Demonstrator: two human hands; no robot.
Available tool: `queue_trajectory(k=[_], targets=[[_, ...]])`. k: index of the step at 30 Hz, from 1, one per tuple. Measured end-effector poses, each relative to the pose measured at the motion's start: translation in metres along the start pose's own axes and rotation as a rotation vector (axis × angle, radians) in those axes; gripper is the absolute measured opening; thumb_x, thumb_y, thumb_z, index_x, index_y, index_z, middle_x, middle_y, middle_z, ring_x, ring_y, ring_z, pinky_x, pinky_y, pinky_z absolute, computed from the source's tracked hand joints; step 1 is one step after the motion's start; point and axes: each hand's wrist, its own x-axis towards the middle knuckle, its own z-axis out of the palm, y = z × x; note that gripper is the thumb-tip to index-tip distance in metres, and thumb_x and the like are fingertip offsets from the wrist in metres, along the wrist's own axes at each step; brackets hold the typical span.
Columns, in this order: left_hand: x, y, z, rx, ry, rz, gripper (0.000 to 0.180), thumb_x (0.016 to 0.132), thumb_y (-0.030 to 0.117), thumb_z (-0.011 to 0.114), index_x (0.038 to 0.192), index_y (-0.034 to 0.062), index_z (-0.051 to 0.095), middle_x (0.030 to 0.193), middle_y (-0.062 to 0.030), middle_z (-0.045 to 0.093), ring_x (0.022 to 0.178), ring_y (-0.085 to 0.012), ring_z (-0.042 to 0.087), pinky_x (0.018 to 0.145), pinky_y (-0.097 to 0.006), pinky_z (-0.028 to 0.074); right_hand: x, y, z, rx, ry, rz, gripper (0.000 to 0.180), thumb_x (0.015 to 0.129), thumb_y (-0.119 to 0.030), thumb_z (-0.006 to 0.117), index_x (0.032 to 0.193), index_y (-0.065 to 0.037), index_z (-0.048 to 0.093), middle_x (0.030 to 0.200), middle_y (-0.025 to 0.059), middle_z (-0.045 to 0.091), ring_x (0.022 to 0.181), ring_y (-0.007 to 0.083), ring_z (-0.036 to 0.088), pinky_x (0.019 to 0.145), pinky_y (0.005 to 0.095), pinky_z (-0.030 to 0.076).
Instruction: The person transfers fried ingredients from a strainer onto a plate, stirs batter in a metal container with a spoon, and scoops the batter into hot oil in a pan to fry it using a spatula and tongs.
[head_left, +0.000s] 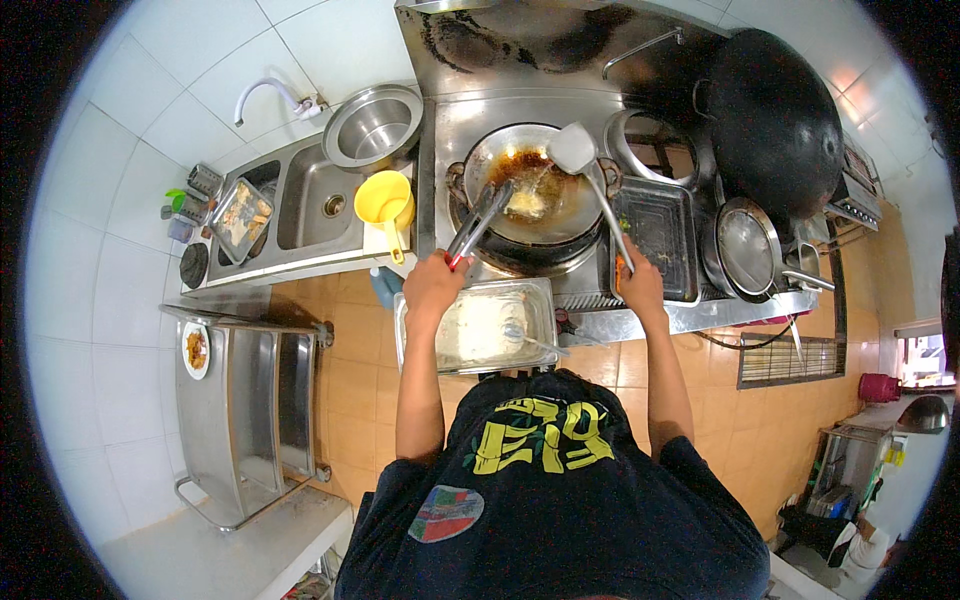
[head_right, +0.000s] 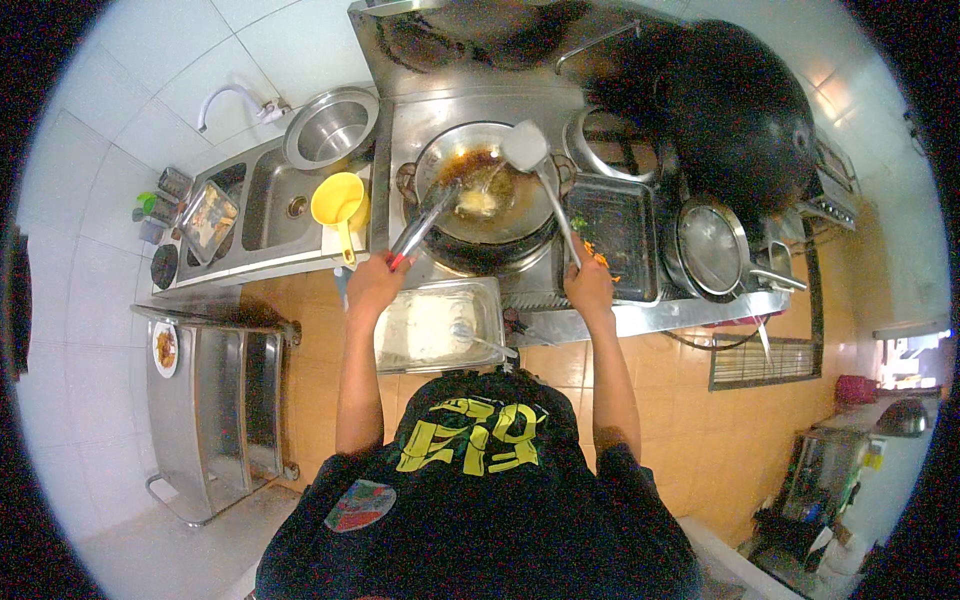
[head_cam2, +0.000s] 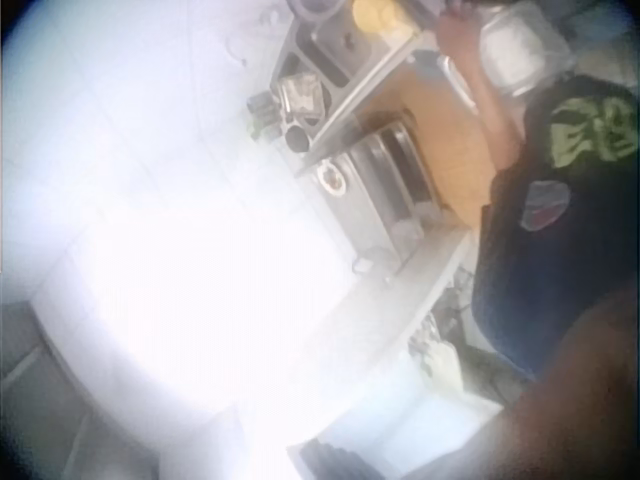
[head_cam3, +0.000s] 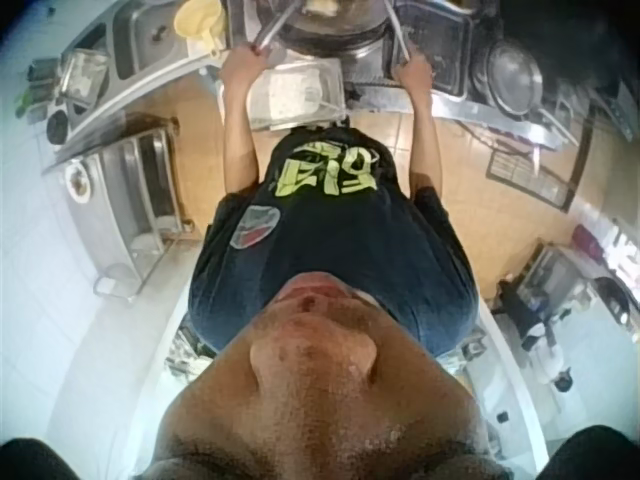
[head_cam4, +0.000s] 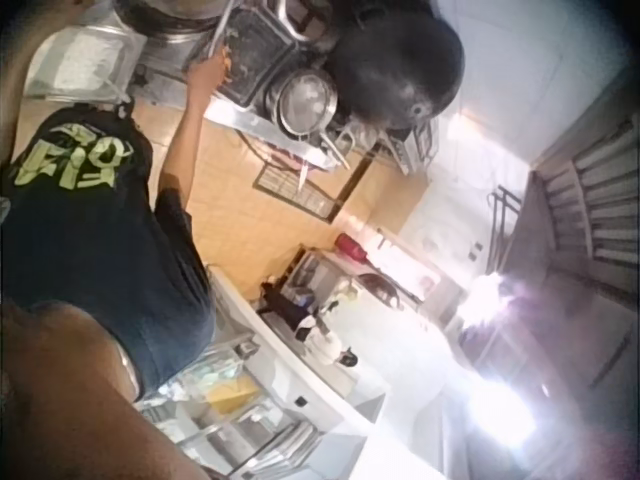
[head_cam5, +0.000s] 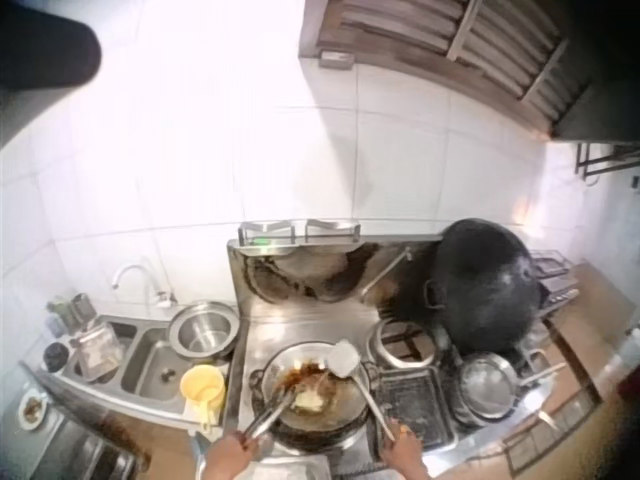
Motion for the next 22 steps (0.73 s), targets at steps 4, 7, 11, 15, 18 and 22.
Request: queue_trajectory(k=[4,7,11,15,18,22], targets=[[-0.002,-0.003,0.004,-0.01,0.053,0.019,0.051,0.089,0.052,0.062,0.103,0.0038,0.068,0.089,-0.0231,0.07,0.089,-0.0423,0.067,0.078,-0.05,0.052,0.014,0.015,0.007,-0.132,-0.052,-0.052,0.058,0.084,-0.006,0.059,0.141,-0.017,0.052,0.098,0.0272,0.067,0.09,0.0445,0.065,0.081,0.0533,0.052],[-0.003,-0.001,0.006,0.0,0.04,0.015,0.05,0.089,0.052,0.062,0.1,0.0034,0.067,0.087,-0.0237,0.07,0.088,-0.0429,0.067,0.077,-0.05,0.051,0.012,0.024,0.014,0.038,-0.06,-0.176,0.057,0.085,-0.006,0.058,0.14,-0.02,0.053,0.101,0.0263,0.067,0.093,0.0453,0.065,0.084,0.0525,0.051],[-0.006,0.002,0.008,0.032,0.027,-0.042,0.049,0.089,0.052,0.062,0.097,0.004,0.067,0.088,-0.0215,0.071,0.089,-0.041,0.068,0.077,-0.05,0.052,0.01,0.022,0.008,0.092,-0.023,-0.16,0.058,0.086,-0.008,0.058,0.141,-0.023,0.051,0.103,0.0248,0.067,0.093,0.045,0.066,0.083,0.0527,0.053],[-0.009,0.017,0.007,0.067,0.001,-0.103,0.048,0.089,0.051,0.062,0.101,0.0051,0.066,0.089,-0.0214,0.071,0.089,-0.0413,0.068,0.077,-0.05,0.052,0.017,0.024,0.0,-0.052,0.025,-0.079,0.059,0.085,-0.009,0.058,0.142,-0.022,0.049,0.097,0.0242,0.068,0.087,0.0446,0.067,0.076,0.0546,0.054],[-0.013,0.034,0.005,0.072,-0.01,-0.116,0.048,0.089,0.052,0.062,0.101,0.0053,0.066,0.09,-0.0213,0.071,0.089,-0.0414,0.068,0.077,-0.05,0.052,0.021,0.033,0.001,-0.047,-0.052,-0.066,0.058,0.086,-0.008,0.059,0.142,-0.018,0.049,0.104,0.0249,0.067,0.092,0.0436,0.066,0.079,0.0519,0.053],[-0.014,0.037,0.013,0.067,0.0,-0.123,0.049,0.088,0.053,0.063,0.101,0.0059,0.066,0.09,-0.0211,0.071,0.089,-0.0409,0.068,0.077,-0.05,0.052,0.023,0.044,0.005,0.097,-0.188,-0.108,0.066,0.088,-0.011,0.063,0.149,-0.014,0.04,0.121,0.0254,0.063,0.11,0.0405,0.063,0.093,0.0443,0.05]])
